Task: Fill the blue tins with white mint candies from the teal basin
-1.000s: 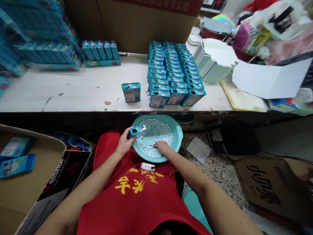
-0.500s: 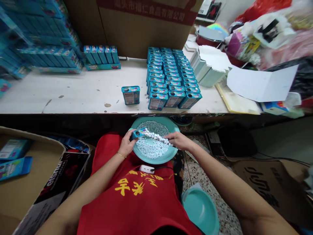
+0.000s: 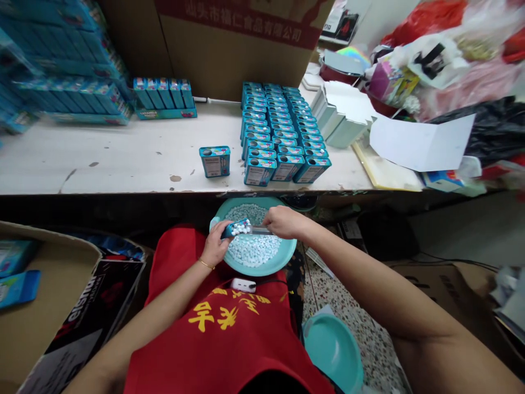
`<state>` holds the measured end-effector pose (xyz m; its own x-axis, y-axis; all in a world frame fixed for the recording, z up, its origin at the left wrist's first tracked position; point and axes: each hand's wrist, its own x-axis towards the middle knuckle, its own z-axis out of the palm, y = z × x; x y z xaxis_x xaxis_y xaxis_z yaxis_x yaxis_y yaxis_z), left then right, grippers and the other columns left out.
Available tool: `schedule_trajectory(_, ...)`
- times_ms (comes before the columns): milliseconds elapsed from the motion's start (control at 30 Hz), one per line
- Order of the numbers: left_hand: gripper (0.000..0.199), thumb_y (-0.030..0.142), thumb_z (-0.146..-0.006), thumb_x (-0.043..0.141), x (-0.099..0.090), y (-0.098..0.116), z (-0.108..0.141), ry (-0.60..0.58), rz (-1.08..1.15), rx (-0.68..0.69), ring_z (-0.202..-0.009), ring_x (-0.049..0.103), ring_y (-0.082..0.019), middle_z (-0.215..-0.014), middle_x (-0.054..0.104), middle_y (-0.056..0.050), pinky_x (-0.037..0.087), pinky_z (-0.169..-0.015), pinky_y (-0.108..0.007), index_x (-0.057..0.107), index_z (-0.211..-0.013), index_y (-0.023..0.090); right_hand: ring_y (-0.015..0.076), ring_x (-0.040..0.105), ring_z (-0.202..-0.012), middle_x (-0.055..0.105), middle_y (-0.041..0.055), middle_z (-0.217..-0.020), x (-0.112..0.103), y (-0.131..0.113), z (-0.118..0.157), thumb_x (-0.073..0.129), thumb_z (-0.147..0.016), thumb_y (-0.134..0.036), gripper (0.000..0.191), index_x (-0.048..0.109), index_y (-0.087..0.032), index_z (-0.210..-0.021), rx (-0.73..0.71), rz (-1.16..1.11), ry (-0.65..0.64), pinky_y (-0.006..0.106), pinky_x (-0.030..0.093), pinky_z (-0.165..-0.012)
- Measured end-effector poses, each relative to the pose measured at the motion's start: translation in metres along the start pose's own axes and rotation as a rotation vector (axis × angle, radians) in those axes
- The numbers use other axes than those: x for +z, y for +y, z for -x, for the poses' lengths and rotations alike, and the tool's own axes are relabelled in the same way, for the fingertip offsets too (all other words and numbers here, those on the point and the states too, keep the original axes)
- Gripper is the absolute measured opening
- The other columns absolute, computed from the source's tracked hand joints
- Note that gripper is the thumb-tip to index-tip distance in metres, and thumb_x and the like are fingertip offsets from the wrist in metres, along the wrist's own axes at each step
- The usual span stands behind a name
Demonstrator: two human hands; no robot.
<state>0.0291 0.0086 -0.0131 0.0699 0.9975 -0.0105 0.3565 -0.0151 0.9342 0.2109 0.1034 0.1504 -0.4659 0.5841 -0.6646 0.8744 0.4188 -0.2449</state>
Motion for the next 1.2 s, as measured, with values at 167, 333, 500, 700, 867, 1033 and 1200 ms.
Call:
schedule_trajectory(167, 0.036, 0.020, -0.072, 0.052, -0.007, -0.005, 0.004, 0.034, 0.076, -0.034, -0.107, 0.048, -0.021, -0.112, 0.053, -0.006, 0.034, -0.097, -0.037, 0.051, -0.108, 0.021, 0.0104, 0.049, -0.055, 0.060, 0.0010, -0.057, 0.001, 0.021, 0.028, 0.043, -0.069, -0.013, 0.028, 0.070, -0.020, -0.073, -0.008, -0.109, 0.064, 0.022, 0.028, -0.051)
schedule_trajectory(333, 0.040, 0.026, -0.071, 0.056, -0.007, -0.008, 0.004, -0.025, 0.266, -0.155, -0.099, 0.053, -0.019, -0.107, 0.054, -0.006, 0.039, -0.091, -0.033, 0.047, -0.110, 0.019, 0.0123, 0.054, -0.064, 0.066, 0.0008, -0.069, 0.018, 0.044, 0.043, 0.042, -0.073, -0.017, 0.033, 0.069, -0.021, -0.091, 0.089, -0.287, 0.166, 0.021, 0.033, -0.056)
schedule_trajectory(500, 0.041, 0.028, -0.068, 0.059, 0.008, -0.004, 0.002, -0.035, 0.406, -0.202, -0.092, 0.053, -0.017, -0.099, 0.053, -0.004, 0.041, -0.086, -0.032, 0.045, -0.106, 0.020, 0.0142, 0.058, -0.075, 0.068, 0.0011, -0.083, 0.032, 0.041, 0.039, 0.043, -0.073, -0.017, 0.034, 0.068, -0.023, -0.094, 0.056, -0.297, 0.196, 0.020, 0.036, -0.061)
schedule_trajectory(700, 0.043, 0.023, -0.066, 0.059, 0.036, -0.001, -0.005, -0.078, 0.480, -0.249, -0.087, 0.053, -0.017, -0.095, 0.054, -0.003, 0.042, -0.083, -0.031, 0.044, -0.106, 0.019, 0.0146, 0.059, -0.080, 0.069, 0.0013, -0.088, 0.040, 0.025, 0.033, 0.042, -0.074, -0.017, 0.034, 0.068, -0.025, -0.096, 0.076, -0.209, 0.168, 0.019, 0.036, -0.063)
schedule_trajectory(867, 0.037, 0.020, -0.067, 0.056, 0.036, -0.006, -0.015, -0.060, 0.246, -0.233, -0.091, 0.052, -0.018, -0.096, 0.055, -0.004, 0.040, -0.086, -0.033, 0.047, -0.103, 0.017, 0.0132, 0.059, -0.083, 0.068, 0.0005, -0.093, 0.044, 0.042, 0.046, 0.039, -0.079, -0.022, 0.035, 0.065, -0.026, -0.101, 0.167, -0.205, 0.230, 0.018, 0.036, -0.066)
schedule_trajectory(1033, 0.037, 0.014, -0.069, 0.050, 0.026, -0.006, -0.017, -0.069, 0.076, -0.133, -0.095, 0.052, -0.019, -0.102, 0.056, -0.006, 0.041, -0.087, -0.034, 0.049, -0.106, 0.017, 0.0147, 0.058, -0.088, 0.067, 0.0020, -0.093, 0.070, 0.059, 0.042, 0.037, -0.082, -0.024, 0.035, 0.063, -0.028, -0.104, 0.350, -0.098, 0.188, 0.019, 0.037, -0.068)
schedule_trajectory(1200, 0.046, 0.002, -0.068, 0.040, 0.014, 0.003, -0.015, -0.051, -0.187, 0.129, -0.107, 0.046, -0.019, -0.110, 0.056, -0.005, 0.035, -0.096, -0.038, 0.051, -0.109, 0.020, 0.0185, 0.058, -0.083, 0.062, 0.0061, -0.100, 0.118, 0.048, 0.010, 0.033, -0.083, -0.017, 0.035, 0.060, -0.024, -0.103, 0.401, 0.113, 0.207, 0.026, 0.041, -0.065)
